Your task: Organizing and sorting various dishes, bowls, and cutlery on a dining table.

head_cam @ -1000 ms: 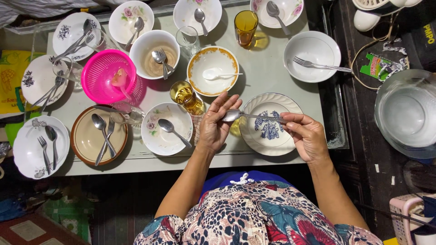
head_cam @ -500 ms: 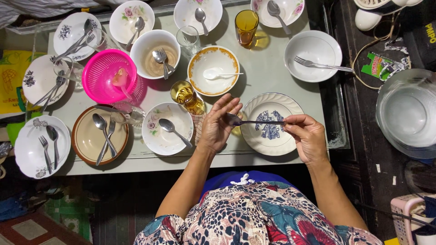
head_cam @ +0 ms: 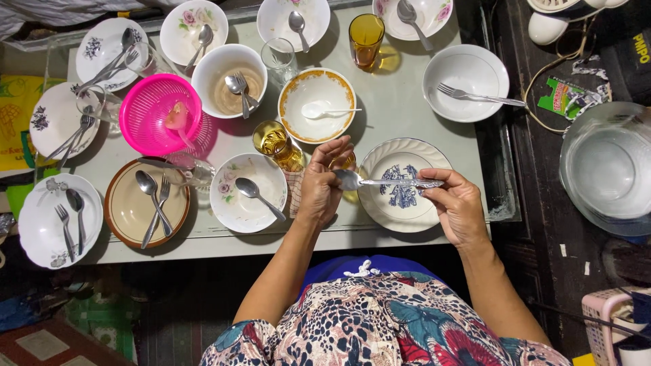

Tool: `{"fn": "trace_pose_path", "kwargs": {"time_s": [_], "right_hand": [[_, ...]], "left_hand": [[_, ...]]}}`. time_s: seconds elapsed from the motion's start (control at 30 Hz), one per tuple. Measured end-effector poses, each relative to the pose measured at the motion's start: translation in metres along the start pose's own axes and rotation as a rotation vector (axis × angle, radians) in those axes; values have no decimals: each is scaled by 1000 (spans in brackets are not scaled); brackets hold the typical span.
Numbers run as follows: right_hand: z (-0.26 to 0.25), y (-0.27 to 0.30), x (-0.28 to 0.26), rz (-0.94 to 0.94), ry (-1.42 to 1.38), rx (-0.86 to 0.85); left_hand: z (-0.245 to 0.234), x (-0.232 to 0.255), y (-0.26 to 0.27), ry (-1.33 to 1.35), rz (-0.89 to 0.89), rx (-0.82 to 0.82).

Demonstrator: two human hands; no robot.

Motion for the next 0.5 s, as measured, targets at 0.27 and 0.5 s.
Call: {"fn": "trace_pose_path", "kwargs": {"time_s": [0.27, 0.5], "right_hand": [[-12, 0, 1, 90, -40, -13], [-29, -2, 1, 16, -43, 146]], "left_hand": [[4, -6, -18, -142, 52, -52], [6, -47, -59, -128, -131, 108]]}}
Point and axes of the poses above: each hand's wrist, its own y-axis away from the middle knuckle, its own z-axis out of the palm, x = y × z, the point moved 3 cm from there along -y, towards the middle knuckle, and after that the axes turned 15 degrees about y, right-handed, at the moved point
